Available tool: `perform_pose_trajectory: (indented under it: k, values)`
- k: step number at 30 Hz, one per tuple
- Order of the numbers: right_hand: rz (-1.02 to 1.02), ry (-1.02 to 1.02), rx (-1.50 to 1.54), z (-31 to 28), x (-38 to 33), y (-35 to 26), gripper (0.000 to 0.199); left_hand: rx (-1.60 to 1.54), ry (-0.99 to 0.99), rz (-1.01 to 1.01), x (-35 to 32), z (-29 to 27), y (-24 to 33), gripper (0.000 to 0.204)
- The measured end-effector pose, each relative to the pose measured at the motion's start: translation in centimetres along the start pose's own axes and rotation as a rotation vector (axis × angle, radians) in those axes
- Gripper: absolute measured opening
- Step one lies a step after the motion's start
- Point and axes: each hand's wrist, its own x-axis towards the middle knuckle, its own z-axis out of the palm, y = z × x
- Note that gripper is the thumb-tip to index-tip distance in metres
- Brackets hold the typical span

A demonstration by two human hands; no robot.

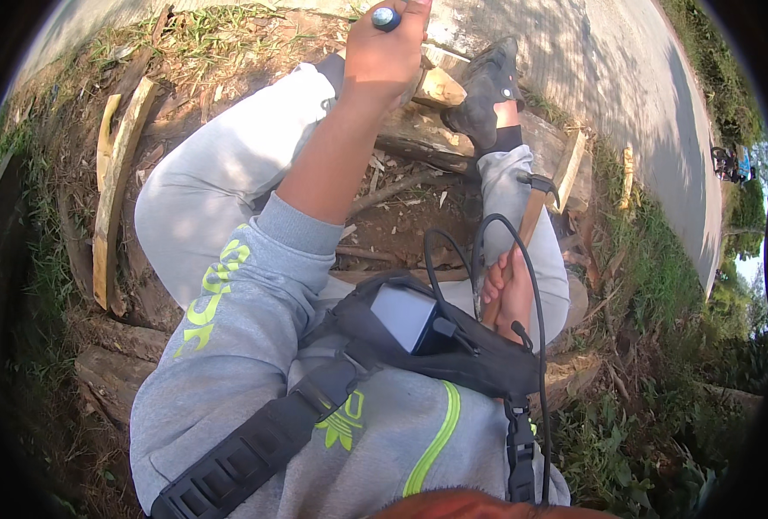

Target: The person uses a hammer and chisel to carve a piece of wood while sitting on logs outdoors.

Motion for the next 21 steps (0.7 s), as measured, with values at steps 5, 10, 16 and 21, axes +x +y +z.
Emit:
perform_pose_trajectory:
  k: [5,10,16,21]
  values:
    - [0.032,-0.012,0.015,-0.2,0.6,0.0,0.045,0.056,-0.168,0.631,-5.1,4.4,-1.7,0.043]
    - [0.027,-0.063,-0.047,0.5,0.9,-0.8,0.046,0.478,-0.224,0.893,-8.5,9.4,-2.2,0.037]
    - [-0.022,-0.036,-0.005,-0.5,0.4,0.1,0.047,-0.058,-0.247,0.583,-4.4,5.9,2.2,0.028]
    - [0.010,-0.055,0.026,-1.2,1.3,0.8,0.040,-0.231,-0.127,0.462,-1.0,0.1,3.4,0.028]
